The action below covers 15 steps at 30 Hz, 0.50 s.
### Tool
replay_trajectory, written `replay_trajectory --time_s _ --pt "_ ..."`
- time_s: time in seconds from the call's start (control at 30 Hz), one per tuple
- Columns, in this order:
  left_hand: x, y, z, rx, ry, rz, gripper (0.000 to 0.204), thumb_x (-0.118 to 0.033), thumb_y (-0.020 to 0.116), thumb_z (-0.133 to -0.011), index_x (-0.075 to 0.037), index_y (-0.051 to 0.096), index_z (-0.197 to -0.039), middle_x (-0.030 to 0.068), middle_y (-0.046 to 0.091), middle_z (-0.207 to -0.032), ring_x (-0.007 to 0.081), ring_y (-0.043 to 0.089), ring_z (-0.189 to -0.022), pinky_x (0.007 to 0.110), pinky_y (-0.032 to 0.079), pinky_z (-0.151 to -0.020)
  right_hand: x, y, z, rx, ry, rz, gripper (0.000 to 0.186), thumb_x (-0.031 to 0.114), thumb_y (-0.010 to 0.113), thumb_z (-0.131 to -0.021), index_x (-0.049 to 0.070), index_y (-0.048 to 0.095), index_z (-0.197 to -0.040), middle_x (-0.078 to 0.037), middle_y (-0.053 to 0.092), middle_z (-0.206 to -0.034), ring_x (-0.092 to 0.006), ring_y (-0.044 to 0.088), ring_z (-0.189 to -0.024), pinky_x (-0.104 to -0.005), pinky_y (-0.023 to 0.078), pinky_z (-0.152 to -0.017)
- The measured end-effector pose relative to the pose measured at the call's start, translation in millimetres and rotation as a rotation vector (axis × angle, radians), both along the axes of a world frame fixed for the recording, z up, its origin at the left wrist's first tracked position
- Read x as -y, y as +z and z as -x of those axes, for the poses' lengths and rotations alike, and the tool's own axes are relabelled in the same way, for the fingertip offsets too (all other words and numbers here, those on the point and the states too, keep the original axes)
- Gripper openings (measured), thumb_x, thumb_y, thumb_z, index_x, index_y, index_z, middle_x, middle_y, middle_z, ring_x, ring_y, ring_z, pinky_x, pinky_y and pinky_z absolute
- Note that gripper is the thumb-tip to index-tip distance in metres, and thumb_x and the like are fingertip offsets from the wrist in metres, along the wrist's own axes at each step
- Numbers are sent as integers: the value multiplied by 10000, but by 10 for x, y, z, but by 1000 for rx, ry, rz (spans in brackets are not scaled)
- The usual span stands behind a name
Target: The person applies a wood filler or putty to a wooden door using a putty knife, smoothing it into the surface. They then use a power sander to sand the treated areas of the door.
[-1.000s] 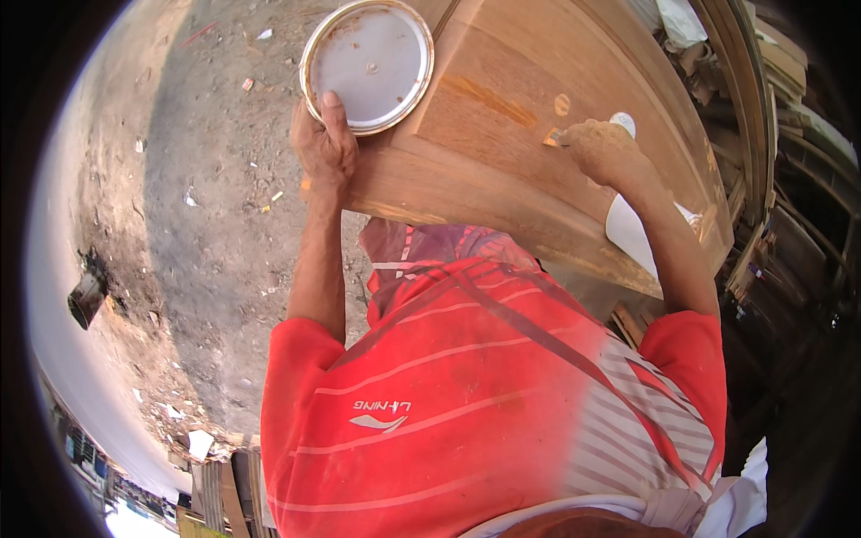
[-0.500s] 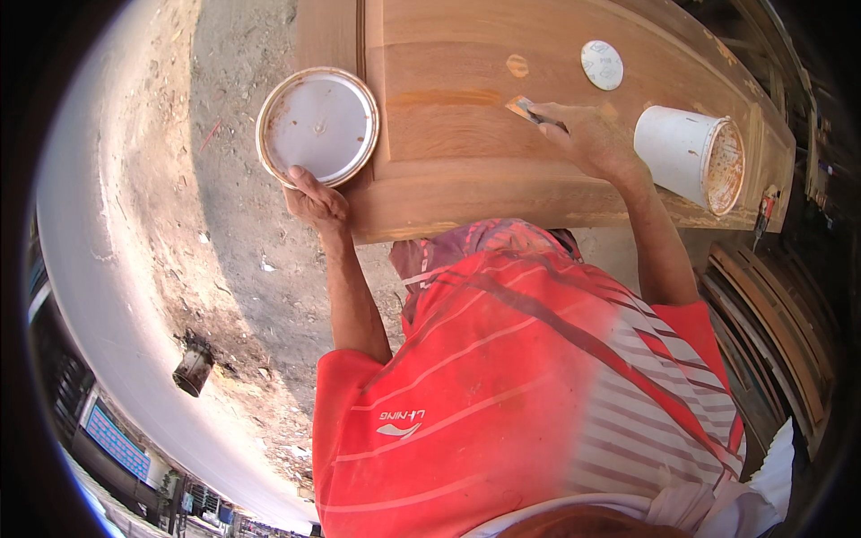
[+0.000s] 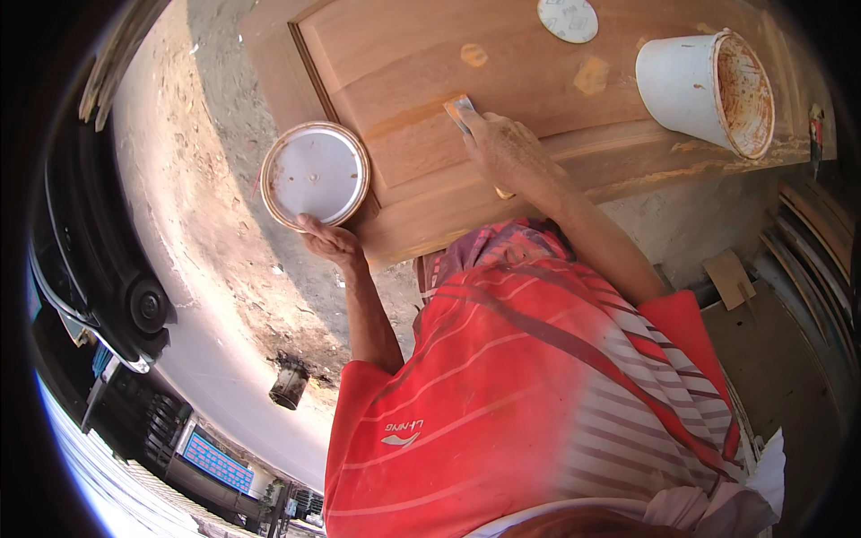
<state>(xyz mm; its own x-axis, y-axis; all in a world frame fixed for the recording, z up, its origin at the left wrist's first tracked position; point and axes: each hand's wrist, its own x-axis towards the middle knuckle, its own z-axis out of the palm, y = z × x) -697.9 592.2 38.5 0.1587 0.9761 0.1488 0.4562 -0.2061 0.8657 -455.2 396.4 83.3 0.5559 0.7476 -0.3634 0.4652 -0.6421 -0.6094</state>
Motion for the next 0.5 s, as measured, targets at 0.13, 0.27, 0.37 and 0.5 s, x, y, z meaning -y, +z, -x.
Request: replay_trajectory --time_s 0.13,0.27,0.37,0.5 --pt "-22 -37 31 -8 -16 4 719 -484 391 -1115 191 546 -1308 315 645 -1197 328 615 -1032 438 501 -909 -49 5 93 -24 18 88 507 161 537 -1016 -57 473 -1469 -289 687 -1086 -446 677 -1030 -541 529 -894" --pt "-31 -28 80 29 -39 37 710 -478 391 -1115 187 549 -1307 316 638 -1197 333 611 -1024 442 494 -918 -117 12 93 38 -31 40 502 171 531 -1014 -56 482 -1459 -287 694 -1057 -453 684 -1008 -560 532 -885" --pt "-21 -1 51 32 -16 52 700 -478 396 -1115 178 563 -1293 307 643 -1183 326 607 -1016 441 494 -915 -148 -6 109 51 -47 101 490 171 531 -1009 -49 499 -1446 -283 700 -1050 -455 683 -1007 -559 534 -886" --pt "-59 -20 76 60 -63 32 694 -474 401 -1116 180 567 -1283 303 651 -1160 322 603 -1003 437 491 -906 -165 22 86 55 -101 131 477 174 527 -1009 -33 515 -1438 -278 704 -1058 -458 677 -1020 -552 533 -894"
